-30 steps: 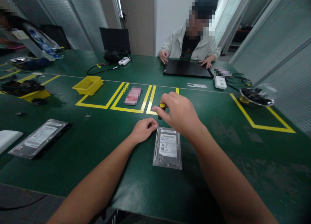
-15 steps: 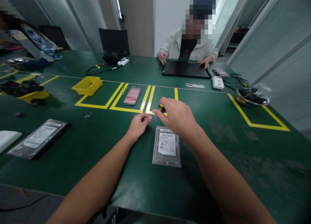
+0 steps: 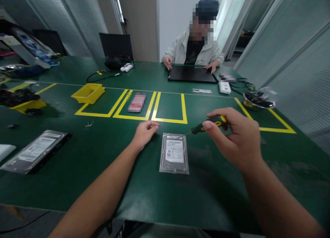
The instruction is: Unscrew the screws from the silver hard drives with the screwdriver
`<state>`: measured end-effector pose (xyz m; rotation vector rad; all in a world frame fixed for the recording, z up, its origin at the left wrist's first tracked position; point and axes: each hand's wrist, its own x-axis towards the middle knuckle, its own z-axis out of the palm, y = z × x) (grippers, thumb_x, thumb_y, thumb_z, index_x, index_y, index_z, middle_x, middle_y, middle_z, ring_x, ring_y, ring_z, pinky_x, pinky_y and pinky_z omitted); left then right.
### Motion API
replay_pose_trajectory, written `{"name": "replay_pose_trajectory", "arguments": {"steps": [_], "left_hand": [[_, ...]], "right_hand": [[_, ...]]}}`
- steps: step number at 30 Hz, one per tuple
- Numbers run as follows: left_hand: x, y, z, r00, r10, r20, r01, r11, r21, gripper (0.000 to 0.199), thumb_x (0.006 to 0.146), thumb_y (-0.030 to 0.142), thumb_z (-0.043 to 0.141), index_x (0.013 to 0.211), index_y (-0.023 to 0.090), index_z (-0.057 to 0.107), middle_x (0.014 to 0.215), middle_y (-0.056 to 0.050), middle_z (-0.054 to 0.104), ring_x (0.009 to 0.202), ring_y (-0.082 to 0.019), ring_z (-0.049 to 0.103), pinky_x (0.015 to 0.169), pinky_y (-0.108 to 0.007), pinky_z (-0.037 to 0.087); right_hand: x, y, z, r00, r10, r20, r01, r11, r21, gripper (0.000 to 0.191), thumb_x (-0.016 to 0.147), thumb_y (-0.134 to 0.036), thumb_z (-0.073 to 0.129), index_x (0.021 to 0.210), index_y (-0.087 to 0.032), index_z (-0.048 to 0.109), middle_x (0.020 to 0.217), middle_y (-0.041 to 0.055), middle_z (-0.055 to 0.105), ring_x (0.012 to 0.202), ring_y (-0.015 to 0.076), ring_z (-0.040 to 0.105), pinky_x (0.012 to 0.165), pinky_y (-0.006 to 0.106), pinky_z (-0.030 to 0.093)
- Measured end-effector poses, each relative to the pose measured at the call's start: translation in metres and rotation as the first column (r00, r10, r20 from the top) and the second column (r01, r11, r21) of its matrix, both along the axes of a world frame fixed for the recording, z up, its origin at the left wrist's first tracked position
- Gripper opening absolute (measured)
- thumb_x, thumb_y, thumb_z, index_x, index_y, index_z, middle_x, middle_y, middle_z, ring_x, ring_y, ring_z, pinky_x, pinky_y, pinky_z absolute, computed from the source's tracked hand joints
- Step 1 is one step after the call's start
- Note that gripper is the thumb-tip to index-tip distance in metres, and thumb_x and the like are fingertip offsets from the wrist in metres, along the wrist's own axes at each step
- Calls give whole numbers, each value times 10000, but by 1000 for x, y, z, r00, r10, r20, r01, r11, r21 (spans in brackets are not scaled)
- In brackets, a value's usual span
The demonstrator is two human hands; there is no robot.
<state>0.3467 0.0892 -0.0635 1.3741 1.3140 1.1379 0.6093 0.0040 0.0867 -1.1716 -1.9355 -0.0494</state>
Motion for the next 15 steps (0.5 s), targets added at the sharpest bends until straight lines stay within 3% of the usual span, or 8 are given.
{"name": "replay_pose_trajectory", "arguments": {"steps": [2, 3, 5, 6, 10, 15], "left_hand": [[1, 0, -1, 1000, -5, 11, 5, 999, 41, 193, 733, 247, 670, 885, 129, 685, 656, 11, 595, 582, -106, 527, 546, -214, 374], [1, 0, -2, 1000, -4, 7, 3, 997, 72, 177, 734, 241, 671, 873, 132, 679, 655, 15, 589, 581, -103, 526, 548, -211, 373], [3, 0, -2, 1000, 4, -29, 0, 990, 140, 147, 741, 236, 666, 848, 136, 675, 662, 12, 590, 591, -104, 531, 561, -213, 381], [4, 0, -2, 999, 6, -54, 3, 986, 169, 135, 745, 233, 662, 837, 136, 677, 669, 7, 597, 600, -108, 539, 570, -216, 390], [12, -3, 4, 994, -29, -107, 53, 972, 228, 130, 758, 235, 657, 838, 136, 682, 717, -18, 640, 644, -129, 580, 609, -236, 434], [28, -11, 21, 979, -117, -169, 158, 952, 261, 134, 783, 221, 634, 877, 139, 684, 764, -36, 665, 680, -141, 608, 636, -253, 467]], "right_hand": [[14, -4, -33, 975, -80, -206, 41, 981, -189, 170, 870, -364, 653, 920, -201, 659, 660, -22, 570, 550, 105, 480, 534, 247, 354], [20, -6, -50, 930, -110, -351, -3, 952, -306, 174, 876, -371, 648, 918, -203, 664, 639, -27, 548, 541, 103, 469, 515, 239, 347], [32, -10, -83, 727, -194, -658, -177, 873, -453, 205, 843, -397, 691, 883, -196, 678, 684, -14, 568, 580, 101, 500, 524, 224, 373], [37, -11, -98, 551, -261, -793, -265, 846, -463, 216, 795, -394, 742, 852, -194, 684, 693, -15, 565, 590, 93, 499, 525, 212, 376], [54, -8, -131, 348, -352, -869, -305, 834, -460, 279, 758, -467, 748, 817, -206, 671, 678, -31, 524, 566, 74, 469, 502, 183, 389], [67, 3, -137, 209, -418, -884, -343, 815, -466, 311, 707, -467, 788, 801, -193, 673, 616, -44, 480, 528, 65, 439, 480, 176, 402]]}}
